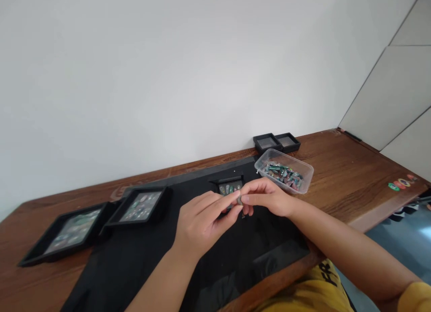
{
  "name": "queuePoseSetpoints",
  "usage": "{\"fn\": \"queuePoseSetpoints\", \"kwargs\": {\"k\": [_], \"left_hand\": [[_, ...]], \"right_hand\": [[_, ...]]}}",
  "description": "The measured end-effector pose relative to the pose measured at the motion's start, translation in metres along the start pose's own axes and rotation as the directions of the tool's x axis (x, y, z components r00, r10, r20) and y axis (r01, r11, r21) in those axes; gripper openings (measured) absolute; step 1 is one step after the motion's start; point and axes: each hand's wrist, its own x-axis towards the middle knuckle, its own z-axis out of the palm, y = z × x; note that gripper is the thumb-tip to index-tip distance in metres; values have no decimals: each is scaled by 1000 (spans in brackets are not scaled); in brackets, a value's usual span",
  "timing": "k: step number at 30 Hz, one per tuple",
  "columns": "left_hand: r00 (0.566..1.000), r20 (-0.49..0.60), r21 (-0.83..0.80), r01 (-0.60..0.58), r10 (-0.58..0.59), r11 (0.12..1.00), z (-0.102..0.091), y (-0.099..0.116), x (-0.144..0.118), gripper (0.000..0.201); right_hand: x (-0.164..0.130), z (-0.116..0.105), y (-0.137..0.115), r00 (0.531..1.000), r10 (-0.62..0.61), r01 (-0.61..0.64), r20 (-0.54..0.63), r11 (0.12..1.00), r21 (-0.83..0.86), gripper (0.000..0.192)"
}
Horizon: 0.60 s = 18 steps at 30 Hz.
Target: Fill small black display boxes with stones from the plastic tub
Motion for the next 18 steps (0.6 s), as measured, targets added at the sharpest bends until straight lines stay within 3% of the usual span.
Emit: {"fn": "queuePoseSetpoints", "kwargs": {"k": [5,10,13,18], "left_hand": [[1000,18,19,0,0,1000,-1,-2,0,17],[997,34,34,74,-75,997,1,-11,-6,15],[974,155,38,163,-167,986,6,-16,-14,25],[911,340,22,240,-233,971,18,-23,-24,34]], "right_hand": [[2,0,0,998,-17,15,-67,1000,-24,43],[7,0,0,960,-67,68,-273,998,-7,58],[9,-2,0,935,-74,87,-348,996,21,60],[8,-4,-2,931,-90,106,-354,994,25,61]]}}
